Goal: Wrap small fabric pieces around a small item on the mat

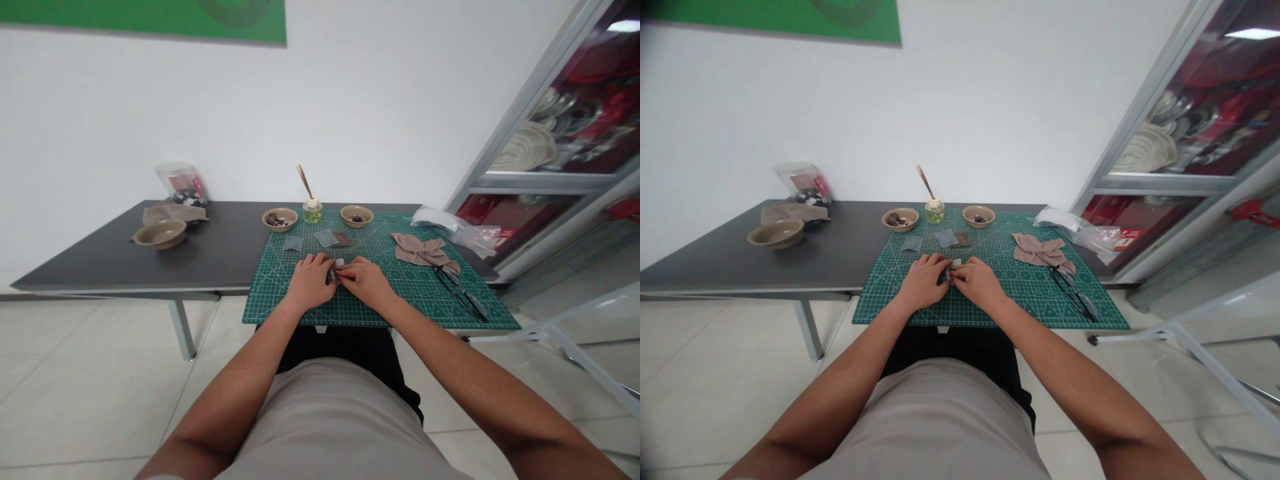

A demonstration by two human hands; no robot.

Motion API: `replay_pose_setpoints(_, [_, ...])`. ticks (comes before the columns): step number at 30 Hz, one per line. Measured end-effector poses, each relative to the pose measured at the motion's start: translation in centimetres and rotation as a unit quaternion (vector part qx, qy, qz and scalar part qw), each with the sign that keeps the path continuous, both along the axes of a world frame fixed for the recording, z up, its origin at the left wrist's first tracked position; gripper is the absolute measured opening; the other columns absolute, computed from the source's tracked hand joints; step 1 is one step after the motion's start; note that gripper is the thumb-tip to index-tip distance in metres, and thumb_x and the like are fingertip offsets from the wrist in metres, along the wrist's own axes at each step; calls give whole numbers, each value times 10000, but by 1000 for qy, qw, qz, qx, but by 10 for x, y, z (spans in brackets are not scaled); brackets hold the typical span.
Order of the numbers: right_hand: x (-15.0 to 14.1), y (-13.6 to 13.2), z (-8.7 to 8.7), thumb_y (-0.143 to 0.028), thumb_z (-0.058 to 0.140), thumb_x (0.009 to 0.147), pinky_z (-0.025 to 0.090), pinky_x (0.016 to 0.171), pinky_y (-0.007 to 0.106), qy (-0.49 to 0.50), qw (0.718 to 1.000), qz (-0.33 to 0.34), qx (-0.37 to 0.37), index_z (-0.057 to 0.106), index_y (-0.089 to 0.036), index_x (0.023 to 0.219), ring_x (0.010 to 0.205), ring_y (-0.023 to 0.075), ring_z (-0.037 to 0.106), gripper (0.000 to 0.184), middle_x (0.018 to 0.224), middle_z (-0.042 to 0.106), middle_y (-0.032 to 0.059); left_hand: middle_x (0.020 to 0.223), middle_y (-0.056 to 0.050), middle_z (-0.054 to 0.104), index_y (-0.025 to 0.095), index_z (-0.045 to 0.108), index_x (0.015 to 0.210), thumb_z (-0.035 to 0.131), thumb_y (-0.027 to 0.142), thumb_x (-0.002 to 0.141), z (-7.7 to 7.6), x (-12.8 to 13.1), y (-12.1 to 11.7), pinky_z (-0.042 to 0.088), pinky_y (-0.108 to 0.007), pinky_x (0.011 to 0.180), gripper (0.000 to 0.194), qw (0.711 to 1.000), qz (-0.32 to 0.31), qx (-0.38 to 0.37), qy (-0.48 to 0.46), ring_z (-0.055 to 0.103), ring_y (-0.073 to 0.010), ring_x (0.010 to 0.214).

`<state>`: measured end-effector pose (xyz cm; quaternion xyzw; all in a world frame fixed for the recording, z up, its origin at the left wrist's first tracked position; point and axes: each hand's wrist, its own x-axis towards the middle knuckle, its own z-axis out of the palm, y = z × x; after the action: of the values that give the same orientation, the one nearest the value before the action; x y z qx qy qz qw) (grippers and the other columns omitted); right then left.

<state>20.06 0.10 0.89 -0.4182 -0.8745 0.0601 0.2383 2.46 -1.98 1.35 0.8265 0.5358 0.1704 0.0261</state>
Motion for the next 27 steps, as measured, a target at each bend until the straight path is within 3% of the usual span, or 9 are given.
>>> replay_pose_setpoints(4, [-6, 2, -3, -186, 597, 875, 489, 824, 358, 9, 1000, -16, -11, 762, -260, 971, 871, 208, 590, 205, 950, 751, 28, 1282, -62, 557, 254, 559, 1269, 515, 320, 844, 0, 0, 0, 403, -424, 956, 432, 1000, 5, -3, -5, 466, -273, 1167])
replay_pose_setpoints(7, [-9, 2, -4, -210, 608, 872, 483, 785, 353, 21, 997, -72, -3, 754, -221, 909, 856, 221, 573, 151, 843, 733, 52, 1271, -51, 568, 272, 565, 1263, 501, 319, 863, 2, 0, 1, 403, -420, 967, 408, 1000, 9, -13, -14, 469, -263, 1164])
replay_pose_setpoints(10, [-9, 0, -6, -202, 614, 865, 480, 789, 350, 29, 997, -73, 5, 745, -212, 841, 858, 222, 568, 133, 819, 726, 52, 1256, -45, 574, 303, 550, 1287, 487, 322, 884, 3, 0, 2, 411, -424, 952, 409, 1000, 10, -19, -14, 475, -259, 1148])
replay_pose_setpoints(14, [-5, -1, -8, -193, 616, 867, 485, 846, 357, 65, 997, -37, -11, 749, -233, 934, 918, 212, 593, 155, 997, 741, 34, 1249, -51, 574, 314, 513, 1336, 482, 327, 904, 1, -2, 4, 415, -420, 945, 433, 1000, 11, -20, -21, 482, -253, 1133])
replay_pose_setpoints(17, [0, -2, -9, -237, 631, 857, 459, 925, 405, 105, 992, -67, -7, 715, -230, 1066, 1016, 232, 598, 226, 1158, 697, 54, 1239, -53, 583, 294, 534, 1322, 493, 326, 907, -1, -3, 7, 422, -410, 941, 418, 999, 5, -18, -26, 491, -246, 1118])
replay_pose_setpoints(20, [1, -4, -12, -369, 689, 806, 440, 944, 434, 99, 989, -108, -8, 650, -178, 1182, 1058, 272, 572, 424, 1175, 675, 101, 1200, -49, 597, 279, 635, 1174, 501, 330, 911, -3, -3, 10, 431, -406, 940, 300, 999, 7, -17, -36, 509, -238, 1098])
replay_pose_setpoints(23, [-2, -4, -15, -499, 706, 764, 416, 962, 459, 57, 990, -128, -15, 633, -146, 1189, 1122, 309, 521, 557, 1247, 623, 142, 1175, -49, 601, 254, 664, 1058, 546, 290, 884, -5, -4, 11, 432, -392, 966, 213, 996, 18, -2, -89, 522, -224, 1104])
replay_pose_setpoints(27, [-9, -1, -12, -497, 738, 729, 398, 971, 486, 40, 985, -157, -53, 647, -175, 1111, 1147, 320, 500, 508, 1233, 611, 130, 1003, -30, 649, 215, 635, 1005, 589, 260, 847, -9, -11, 12, 468, -335, 896, 170, 970, 35, 7, -239, 582, -180, 980])
